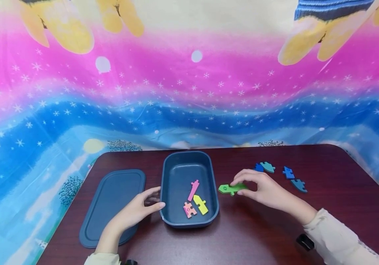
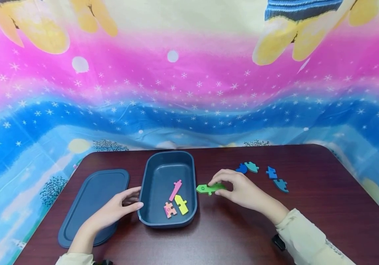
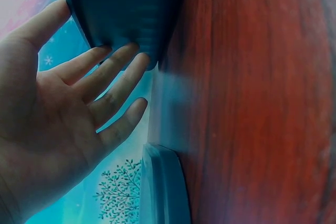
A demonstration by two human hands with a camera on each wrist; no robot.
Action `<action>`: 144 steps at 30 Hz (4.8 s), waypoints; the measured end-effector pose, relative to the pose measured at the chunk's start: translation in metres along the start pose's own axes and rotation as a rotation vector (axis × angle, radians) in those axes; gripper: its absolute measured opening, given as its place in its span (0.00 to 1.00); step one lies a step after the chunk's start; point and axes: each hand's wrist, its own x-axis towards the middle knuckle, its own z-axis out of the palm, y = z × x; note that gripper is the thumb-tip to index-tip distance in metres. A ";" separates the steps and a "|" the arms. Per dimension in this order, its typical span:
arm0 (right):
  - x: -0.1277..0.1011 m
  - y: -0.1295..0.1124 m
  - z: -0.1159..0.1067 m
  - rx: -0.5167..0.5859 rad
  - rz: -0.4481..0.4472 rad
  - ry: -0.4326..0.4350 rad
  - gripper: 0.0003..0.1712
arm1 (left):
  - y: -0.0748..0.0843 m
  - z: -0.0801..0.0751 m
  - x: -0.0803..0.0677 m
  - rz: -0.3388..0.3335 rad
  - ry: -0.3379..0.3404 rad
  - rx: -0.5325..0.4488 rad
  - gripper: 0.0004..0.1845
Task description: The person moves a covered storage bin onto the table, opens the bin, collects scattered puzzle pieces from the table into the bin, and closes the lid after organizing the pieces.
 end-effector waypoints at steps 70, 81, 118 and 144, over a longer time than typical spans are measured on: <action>0.073 -0.019 0.066 0.187 -0.006 -0.081 0.16 | 0.000 0.001 0.000 0.014 0.005 0.001 0.35; 0.084 -0.012 0.070 0.170 0.022 -0.067 0.16 | -0.002 0.001 0.000 0.011 0.007 -0.003 0.35; 0.113 0.011 0.085 0.120 0.077 -0.009 0.13 | -0.004 0.001 0.002 0.006 0.007 0.003 0.35; 0.121 0.015 0.095 0.063 0.125 0.010 0.13 | -0.005 0.001 0.001 -0.007 0.009 -0.011 0.36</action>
